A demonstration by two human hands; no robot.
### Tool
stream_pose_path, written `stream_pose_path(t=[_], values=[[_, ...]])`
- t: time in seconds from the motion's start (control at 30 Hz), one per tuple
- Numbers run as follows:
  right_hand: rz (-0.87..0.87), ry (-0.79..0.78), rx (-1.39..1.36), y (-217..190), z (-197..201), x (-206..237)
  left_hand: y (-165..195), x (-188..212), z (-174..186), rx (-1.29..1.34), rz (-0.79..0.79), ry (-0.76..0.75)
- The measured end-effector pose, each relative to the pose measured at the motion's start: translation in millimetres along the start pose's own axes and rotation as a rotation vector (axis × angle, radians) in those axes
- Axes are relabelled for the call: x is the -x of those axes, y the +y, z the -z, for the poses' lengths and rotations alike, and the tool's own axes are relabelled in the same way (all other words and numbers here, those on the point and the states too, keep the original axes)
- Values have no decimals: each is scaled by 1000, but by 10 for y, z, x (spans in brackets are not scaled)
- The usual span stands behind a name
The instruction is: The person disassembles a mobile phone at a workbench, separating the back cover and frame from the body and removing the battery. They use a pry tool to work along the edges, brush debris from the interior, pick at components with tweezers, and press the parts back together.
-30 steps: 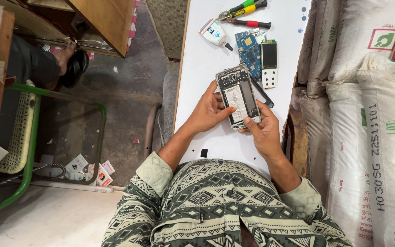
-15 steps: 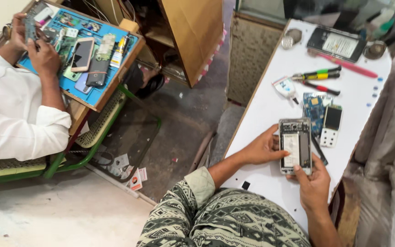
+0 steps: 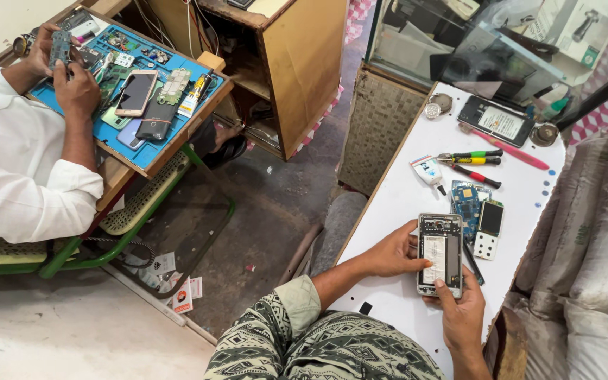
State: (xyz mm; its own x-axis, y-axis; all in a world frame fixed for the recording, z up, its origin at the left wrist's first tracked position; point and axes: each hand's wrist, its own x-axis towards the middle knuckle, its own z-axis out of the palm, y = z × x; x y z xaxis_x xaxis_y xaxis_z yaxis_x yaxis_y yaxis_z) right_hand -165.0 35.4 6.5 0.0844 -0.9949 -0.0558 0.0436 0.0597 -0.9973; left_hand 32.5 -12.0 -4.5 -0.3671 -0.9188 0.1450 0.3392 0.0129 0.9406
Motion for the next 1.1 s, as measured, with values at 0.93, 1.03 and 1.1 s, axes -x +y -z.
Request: stream_pose_path(t=[0.93,1.03,1.1], values=[[0,-72,-7,21,62,-23,106,26,-25,-91,36,-23],[20,-78,-1,-9,42,-18,149,36,-42,-48,25,-40],[29,-84,32,-29,43,-16,159,36,-54,-30,2,-29]])
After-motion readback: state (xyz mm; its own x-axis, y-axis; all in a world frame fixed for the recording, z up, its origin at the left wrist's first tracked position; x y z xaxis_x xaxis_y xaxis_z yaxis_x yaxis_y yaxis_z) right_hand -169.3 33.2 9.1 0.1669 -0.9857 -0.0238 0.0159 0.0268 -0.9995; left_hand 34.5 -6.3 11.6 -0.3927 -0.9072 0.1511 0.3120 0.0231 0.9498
